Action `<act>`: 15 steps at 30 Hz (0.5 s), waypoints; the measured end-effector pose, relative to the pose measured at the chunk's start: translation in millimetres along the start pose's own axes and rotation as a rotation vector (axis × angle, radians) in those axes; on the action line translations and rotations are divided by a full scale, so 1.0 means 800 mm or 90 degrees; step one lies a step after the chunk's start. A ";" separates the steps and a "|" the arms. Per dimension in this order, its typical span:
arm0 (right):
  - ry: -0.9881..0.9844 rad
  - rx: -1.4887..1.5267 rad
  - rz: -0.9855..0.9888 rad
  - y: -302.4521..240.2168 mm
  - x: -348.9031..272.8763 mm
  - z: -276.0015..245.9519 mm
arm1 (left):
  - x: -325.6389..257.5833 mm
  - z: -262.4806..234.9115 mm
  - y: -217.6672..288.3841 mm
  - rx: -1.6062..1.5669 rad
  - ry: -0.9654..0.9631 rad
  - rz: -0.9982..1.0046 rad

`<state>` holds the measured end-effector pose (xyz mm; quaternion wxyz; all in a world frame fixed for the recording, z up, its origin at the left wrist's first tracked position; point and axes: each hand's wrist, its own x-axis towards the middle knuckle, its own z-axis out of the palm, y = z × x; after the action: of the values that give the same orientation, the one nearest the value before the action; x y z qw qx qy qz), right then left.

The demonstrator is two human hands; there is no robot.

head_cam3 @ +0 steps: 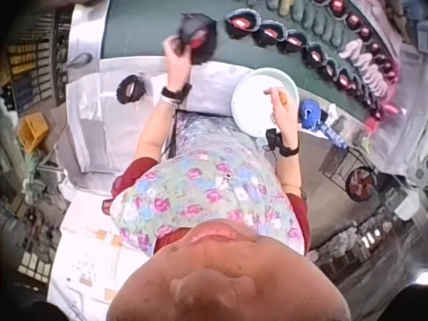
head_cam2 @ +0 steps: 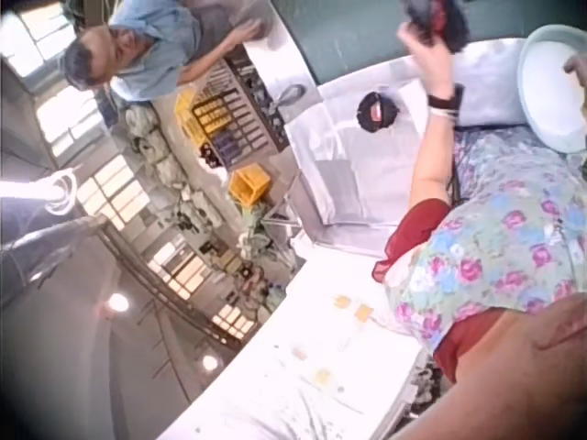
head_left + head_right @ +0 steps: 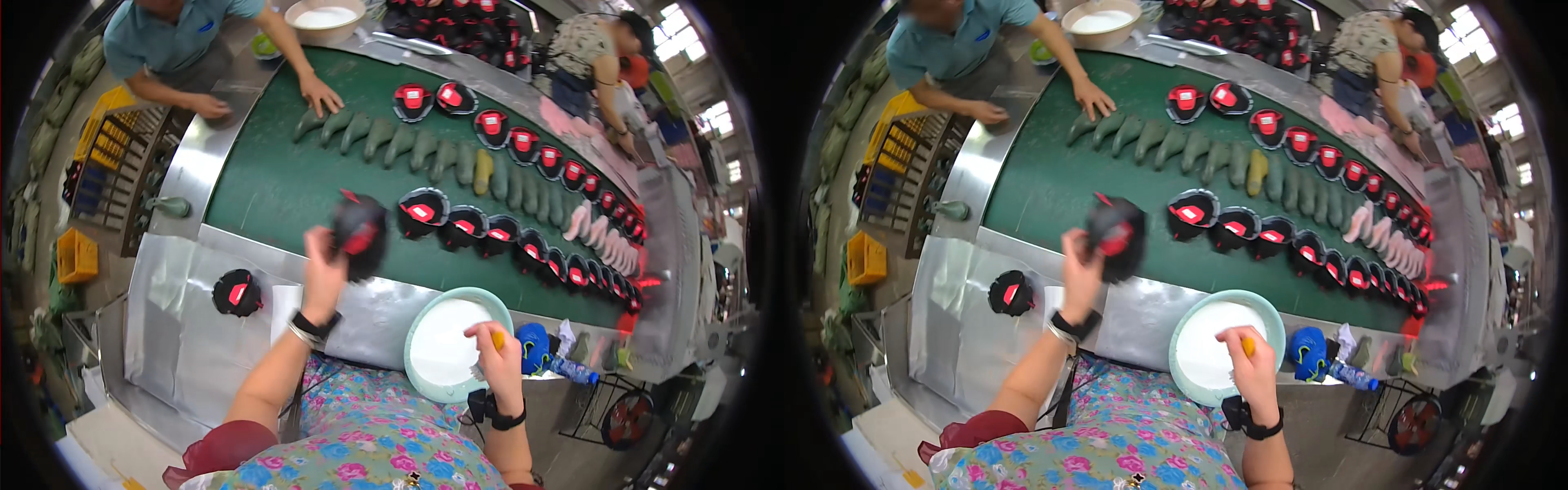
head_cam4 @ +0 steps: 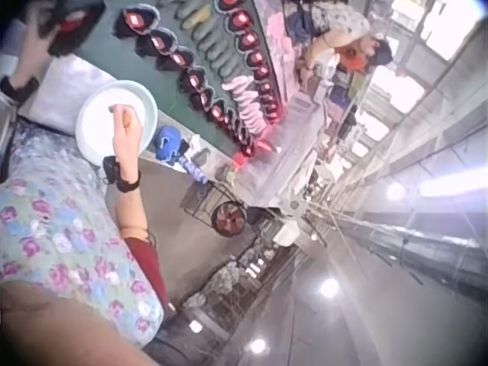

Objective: The person applies a white substance to the interior of black and red shoes using a yellow brush. They pick up shoes from a conveyor belt, dip the brush into a bowl of white liquid, and coat the inside of the shoes before placing them back on the belt.

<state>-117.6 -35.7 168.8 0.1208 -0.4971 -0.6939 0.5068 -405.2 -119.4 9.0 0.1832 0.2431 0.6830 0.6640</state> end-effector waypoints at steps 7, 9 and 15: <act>-0.083 0.470 0.050 -0.036 -0.031 -0.017 | -0.134 0.071 0.094 0.056 -0.225 0.524; -0.093 0.405 0.019 -0.047 -0.047 -0.029 | -0.128 0.061 0.131 0.008 -0.312 0.479; -0.196 -0.043 -0.202 -0.049 -0.081 -0.034 | -0.137 0.011 0.170 -0.180 -0.657 -0.024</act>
<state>-90.6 -72.5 235.0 0.0754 -0.3021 -0.7903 0.5277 -298.8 -174.9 135.9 0.5382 0.4983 0.4122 0.5405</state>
